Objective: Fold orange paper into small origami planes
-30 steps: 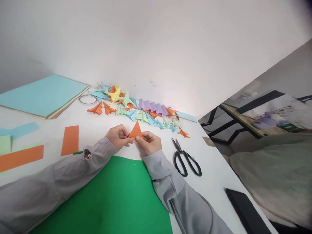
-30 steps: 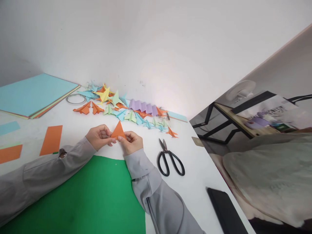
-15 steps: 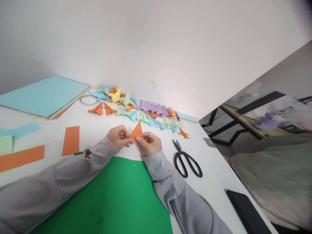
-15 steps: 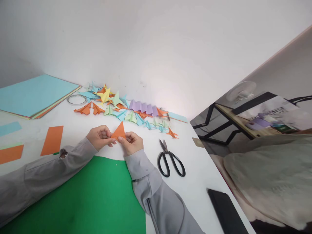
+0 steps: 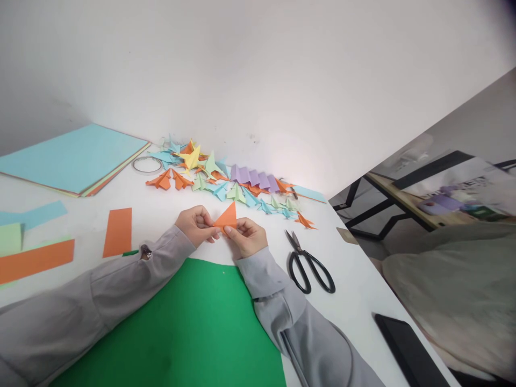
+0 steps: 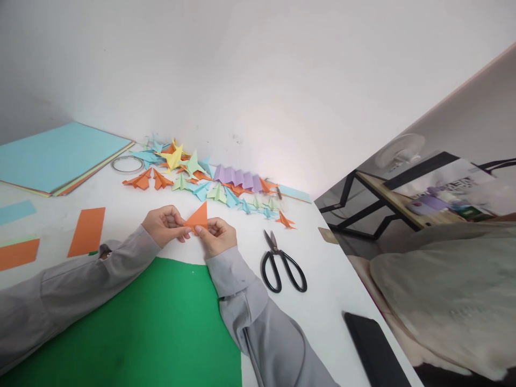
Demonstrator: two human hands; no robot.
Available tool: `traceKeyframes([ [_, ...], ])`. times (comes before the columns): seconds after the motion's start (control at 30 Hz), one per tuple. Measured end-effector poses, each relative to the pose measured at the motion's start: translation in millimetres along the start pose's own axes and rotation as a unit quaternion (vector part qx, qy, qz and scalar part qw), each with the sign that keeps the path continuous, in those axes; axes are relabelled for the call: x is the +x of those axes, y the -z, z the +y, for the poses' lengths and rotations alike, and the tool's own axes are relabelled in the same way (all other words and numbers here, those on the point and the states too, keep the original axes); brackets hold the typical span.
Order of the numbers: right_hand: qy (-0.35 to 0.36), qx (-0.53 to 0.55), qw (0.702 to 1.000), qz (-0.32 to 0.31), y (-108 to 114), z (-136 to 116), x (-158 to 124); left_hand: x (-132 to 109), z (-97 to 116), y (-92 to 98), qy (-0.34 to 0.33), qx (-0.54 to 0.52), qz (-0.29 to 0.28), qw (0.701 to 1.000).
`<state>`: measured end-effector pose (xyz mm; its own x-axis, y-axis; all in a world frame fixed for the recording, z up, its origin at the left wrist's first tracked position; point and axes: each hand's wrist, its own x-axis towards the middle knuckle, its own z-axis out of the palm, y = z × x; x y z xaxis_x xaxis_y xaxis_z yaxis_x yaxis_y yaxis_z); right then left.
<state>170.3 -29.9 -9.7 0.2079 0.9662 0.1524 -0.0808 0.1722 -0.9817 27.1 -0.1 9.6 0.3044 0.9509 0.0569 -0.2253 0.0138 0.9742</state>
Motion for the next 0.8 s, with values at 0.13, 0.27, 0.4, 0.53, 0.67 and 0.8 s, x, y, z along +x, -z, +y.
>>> traceKeyframes([
  [0.13, -0.005, -0.003, 1.000, -0.001, -1.9, -2.7, -1.0, -0.4, 1.0, 1.1, -0.006, -0.002, -0.002, 1.000],
  [0.27, -0.003, 0.006, 1.000, 0.017, -4.9, -3.5, -2.4, 0.1, 0.6, 2.0, -0.004, 0.002, -0.008, 1.000],
  [0.4, -0.002, 0.026, 0.999, 0.025, -7.2, -3.1, -3.5, 0.5, 0.6, 2.8, -0.002, 0.004, -0.013, 1.000],
  [0.53, 0.002, 0.027, 0.999, 0.029, -7.7, -2.4, -3.4, 0.8, 1.4, 3.5, -0.004, 0.009, -0.020, 1.000],
  [0.67, 0.001, 0.040, 0.999, 0.032, -7.8, -1.8, -3.1, 1.5, 2.3, 3.8, -0.004, 0.008, -0.021, 1.000],
  [0.8, -0.003, 0.030, 0.999, 0.028, -7.6, -2.2, -3.4, 2.3, 2.4, 4.4, 0.002, 0.003, -0.022, 1.000],
])
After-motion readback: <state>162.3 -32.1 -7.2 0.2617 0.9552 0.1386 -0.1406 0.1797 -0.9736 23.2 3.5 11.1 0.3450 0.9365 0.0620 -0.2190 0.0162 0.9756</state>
